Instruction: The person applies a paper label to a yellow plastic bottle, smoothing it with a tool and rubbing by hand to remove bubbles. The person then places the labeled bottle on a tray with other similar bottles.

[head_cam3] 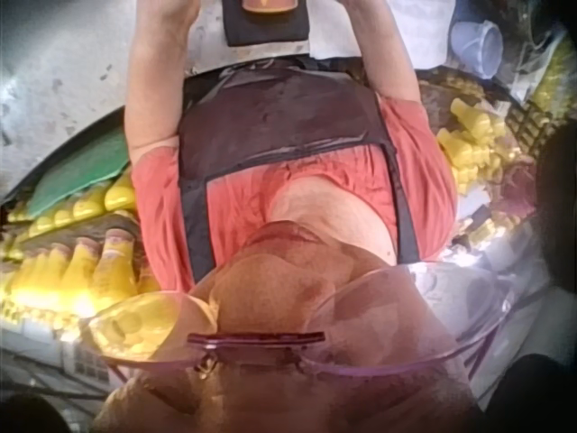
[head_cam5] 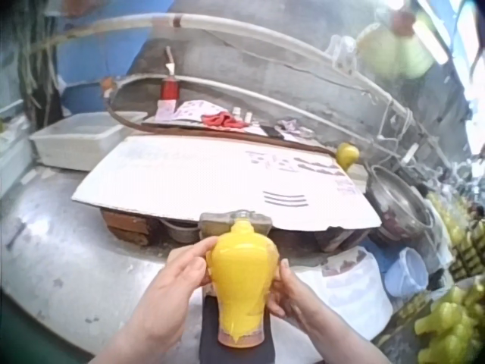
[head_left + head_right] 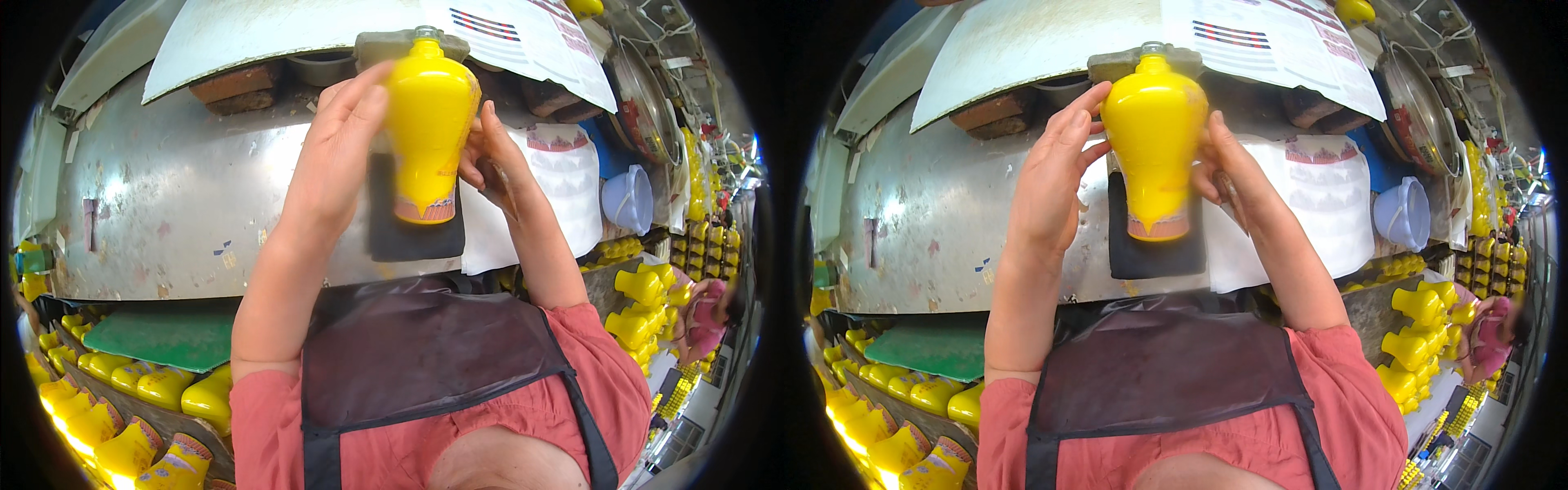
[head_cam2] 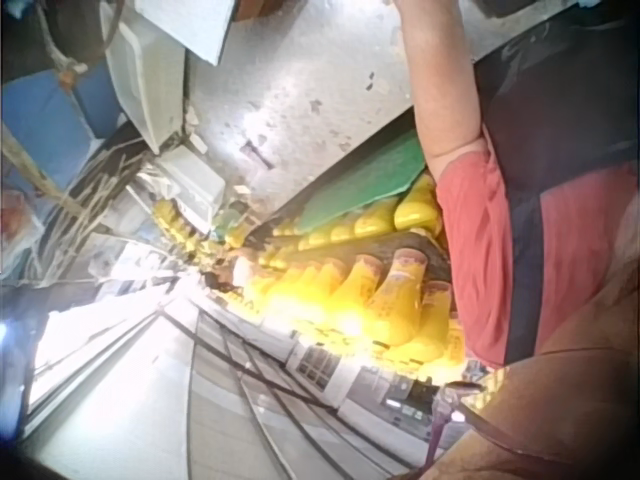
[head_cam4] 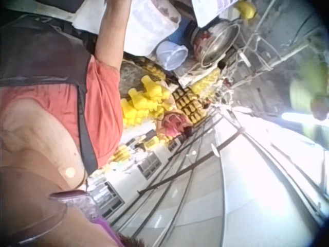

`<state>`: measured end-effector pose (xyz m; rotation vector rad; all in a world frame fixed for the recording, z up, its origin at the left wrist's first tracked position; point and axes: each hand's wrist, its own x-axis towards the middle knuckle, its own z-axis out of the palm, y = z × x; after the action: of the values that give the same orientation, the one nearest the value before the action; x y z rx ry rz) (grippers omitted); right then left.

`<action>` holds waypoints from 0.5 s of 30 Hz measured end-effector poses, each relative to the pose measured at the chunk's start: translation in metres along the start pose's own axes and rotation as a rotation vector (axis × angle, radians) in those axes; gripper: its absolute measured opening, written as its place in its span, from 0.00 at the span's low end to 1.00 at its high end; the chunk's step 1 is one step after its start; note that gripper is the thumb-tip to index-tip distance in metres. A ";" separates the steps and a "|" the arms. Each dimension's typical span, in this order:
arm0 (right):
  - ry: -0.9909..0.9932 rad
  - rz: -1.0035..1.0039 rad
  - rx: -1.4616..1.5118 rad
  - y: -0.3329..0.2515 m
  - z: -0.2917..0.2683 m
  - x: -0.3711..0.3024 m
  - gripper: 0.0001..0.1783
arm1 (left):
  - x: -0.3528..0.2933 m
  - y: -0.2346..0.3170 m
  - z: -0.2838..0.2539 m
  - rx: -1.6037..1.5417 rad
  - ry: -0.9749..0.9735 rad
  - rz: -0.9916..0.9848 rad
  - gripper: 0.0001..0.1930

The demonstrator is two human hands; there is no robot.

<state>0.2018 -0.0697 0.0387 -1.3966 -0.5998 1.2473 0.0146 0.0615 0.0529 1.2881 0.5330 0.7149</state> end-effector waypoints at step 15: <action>0.163 -0.278 -0.438 -0.032 -0.007 -0.033 0.26 | 0.023 -0.030 0.029 -0.576 0.042 -0.306 0.35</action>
<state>0.2073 -0.0936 0.0785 -1.6868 -0.9562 0.7981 0.0565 0.0554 0.0308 0.6388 0.4966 0.5808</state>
